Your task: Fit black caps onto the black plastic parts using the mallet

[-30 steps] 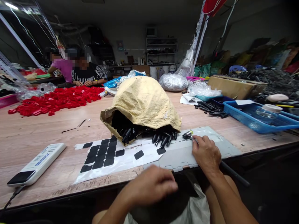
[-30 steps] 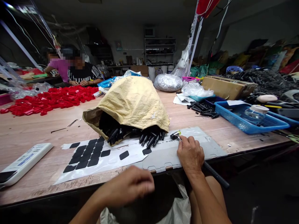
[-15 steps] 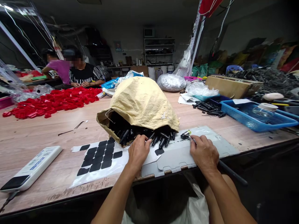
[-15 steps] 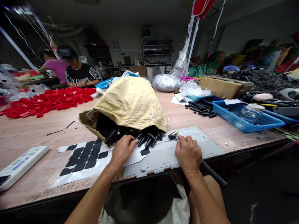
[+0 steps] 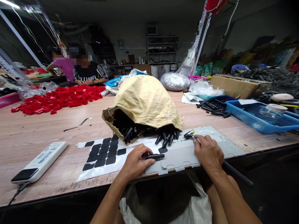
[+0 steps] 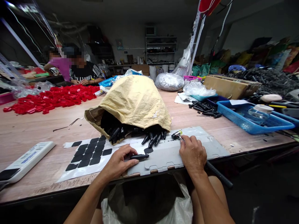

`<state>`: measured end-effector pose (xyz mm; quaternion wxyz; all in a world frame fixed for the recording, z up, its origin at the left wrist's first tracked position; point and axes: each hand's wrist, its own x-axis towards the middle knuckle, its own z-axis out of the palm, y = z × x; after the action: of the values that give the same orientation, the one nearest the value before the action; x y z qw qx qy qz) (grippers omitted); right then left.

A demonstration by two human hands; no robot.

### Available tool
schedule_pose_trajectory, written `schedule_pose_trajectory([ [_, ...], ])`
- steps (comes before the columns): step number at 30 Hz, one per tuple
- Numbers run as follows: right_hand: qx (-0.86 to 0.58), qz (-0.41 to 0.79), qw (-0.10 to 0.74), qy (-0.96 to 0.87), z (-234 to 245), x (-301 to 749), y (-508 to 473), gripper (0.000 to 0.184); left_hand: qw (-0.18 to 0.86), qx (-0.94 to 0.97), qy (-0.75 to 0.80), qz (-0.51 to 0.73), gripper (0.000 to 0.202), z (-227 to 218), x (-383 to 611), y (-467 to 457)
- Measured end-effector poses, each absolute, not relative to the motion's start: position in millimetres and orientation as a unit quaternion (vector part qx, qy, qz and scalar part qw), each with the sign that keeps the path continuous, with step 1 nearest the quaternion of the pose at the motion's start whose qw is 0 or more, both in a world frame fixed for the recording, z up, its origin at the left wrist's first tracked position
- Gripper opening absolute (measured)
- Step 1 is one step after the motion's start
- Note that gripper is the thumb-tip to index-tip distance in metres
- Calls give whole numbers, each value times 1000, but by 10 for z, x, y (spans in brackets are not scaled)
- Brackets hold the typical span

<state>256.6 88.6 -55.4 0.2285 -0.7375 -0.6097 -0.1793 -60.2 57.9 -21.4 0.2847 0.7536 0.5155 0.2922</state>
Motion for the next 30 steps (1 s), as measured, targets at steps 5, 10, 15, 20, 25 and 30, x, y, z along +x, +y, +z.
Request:
schedule_pose_trajectory([
  [5, -716, -126, 299, -618, -420, 2568, 804, 26, 299, 742, 516, 307, 15, -235, -633, 591],
  [10, -600, -12, 493, -630, -112, 2203, 493, 27, 315, 728, 526, 307, 16, -194, -617, 576],
  [15, -483, 172, 475, -715, -26, 1709, 225, 25, 330, 713, 538, 304, 17, -211, -615, 586],
  [20, -455, 141, 475, -740, -144, 1445, 123, 28, 346, 705, 535, 311, 19, -258, -620, 608],
  [25, -471, 91, 411, -775, -243, 1350, 72, 31, 331, 710, 540, 309, 11, -240, -602, 593],
  [30, -486, 84, 430, -756, -219, 1431, 70, 30, 336, 707, 539, 312, 14, -254, -606, 587],
])
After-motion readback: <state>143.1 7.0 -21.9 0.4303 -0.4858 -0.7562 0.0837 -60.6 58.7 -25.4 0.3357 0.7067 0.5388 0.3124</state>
